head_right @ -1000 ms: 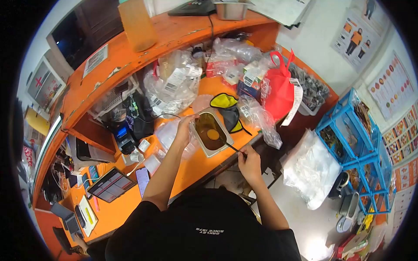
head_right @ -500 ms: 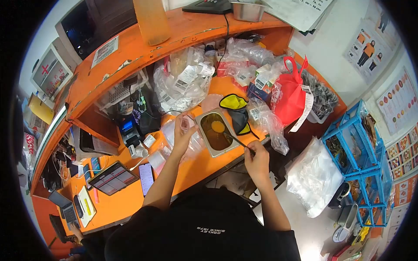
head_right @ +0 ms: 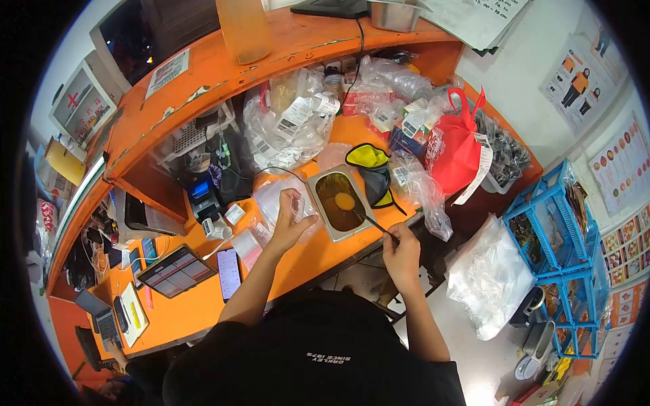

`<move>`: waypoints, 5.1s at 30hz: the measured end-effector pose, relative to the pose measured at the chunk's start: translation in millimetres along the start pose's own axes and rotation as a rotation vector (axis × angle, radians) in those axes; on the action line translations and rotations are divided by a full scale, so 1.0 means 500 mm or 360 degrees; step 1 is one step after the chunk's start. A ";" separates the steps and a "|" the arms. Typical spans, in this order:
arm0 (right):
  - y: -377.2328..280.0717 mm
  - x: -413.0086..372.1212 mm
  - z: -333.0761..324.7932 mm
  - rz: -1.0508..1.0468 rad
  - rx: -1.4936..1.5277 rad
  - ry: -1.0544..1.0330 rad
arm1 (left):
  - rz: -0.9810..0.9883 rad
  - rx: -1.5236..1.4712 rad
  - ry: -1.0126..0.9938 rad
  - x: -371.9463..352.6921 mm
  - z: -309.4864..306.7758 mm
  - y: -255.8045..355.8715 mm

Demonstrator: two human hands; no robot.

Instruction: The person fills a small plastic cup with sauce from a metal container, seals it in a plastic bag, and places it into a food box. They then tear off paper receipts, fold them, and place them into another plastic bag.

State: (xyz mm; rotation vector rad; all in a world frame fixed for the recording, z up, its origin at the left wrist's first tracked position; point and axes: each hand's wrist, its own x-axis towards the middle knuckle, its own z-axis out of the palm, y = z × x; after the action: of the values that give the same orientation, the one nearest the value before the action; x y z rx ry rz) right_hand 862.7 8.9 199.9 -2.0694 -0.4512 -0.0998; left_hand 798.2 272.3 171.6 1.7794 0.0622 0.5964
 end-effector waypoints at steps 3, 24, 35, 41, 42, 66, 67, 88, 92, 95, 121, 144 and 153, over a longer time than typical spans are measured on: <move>-0.042 0.009 -0.018 -0.0020 0.0018 0.0049 | -0.0105 -0.0008 -0.0008 0.001 0.006 0.005; -0.173 0.031 -0.061 -0.0265 -0.0102 -0.0031 | 0.0181 -0.0115 0.0183 0.019 0.069 0.006; -0.199 0.030 -0.040 -0.0366 -0.0210 -0.0098 | 0.0158 -0.0141 0.0226 0.024 0.070 0.026; -0.197 0.026 -0.033 -0.0460 -0.0330 0.0011 | 0.0122 -0.0181 0.0252 0.021 0.073 0.015; -0.198 0.026 -0.033 -0.0506 -0.0354 0.0038 | 0.0122 -0.0182 0.0250 0.020 0.076 0.015; -0.172 0.029 -0.015 -0.0702 -0.0404 0.0101 | 0.0132 -0.0164 0.0252 0.023 0.073 0.012; -0.171 0.028 -0.013 -0.0533 -0.0324 0.0053 | 0.0003 -0.0341 0.0251 0.023 0.077 0.012; -0.068 0.125 0.181 -0.0545 -0.1387 -0.0317 | -0.0231 -0.0425 0.0357 0.012 0.002 0.029; -0.063 0.126 0.194 -0.0541 -0.1408 -0.0346 | -0.0138 -0.0290 0.0414 0.005 -0.004 0.001; -0.055 0.125 0.202 -0.0557 -0.1364 -0.0354 | -0.0049 -0.0223 0.0423 0.001 -0.006 -0.002; -0.088 0.037 0.028 -0.0326 -0.0166 0.0131 | -0.0071 -0.0418 0.0343 0.004 0.041 0.008; -0.180 0.009 -0.058 -0.0382 -0.0196 0.0135 | 0.0137 -0.0276 0.0312 0.033 0.099 0.015; -0.180 0.017 -0.049 -0.0525 -0.0263 0.0106 | 0.0062 -0.0395 0.0314 0.042 0.117 0.014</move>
State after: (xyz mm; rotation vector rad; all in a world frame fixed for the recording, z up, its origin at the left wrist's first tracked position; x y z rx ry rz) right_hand 841.4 31.1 288.3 -2.1276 -0.7620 -0.4130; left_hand 839.2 225.4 175.6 1.4812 0.0856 0.7731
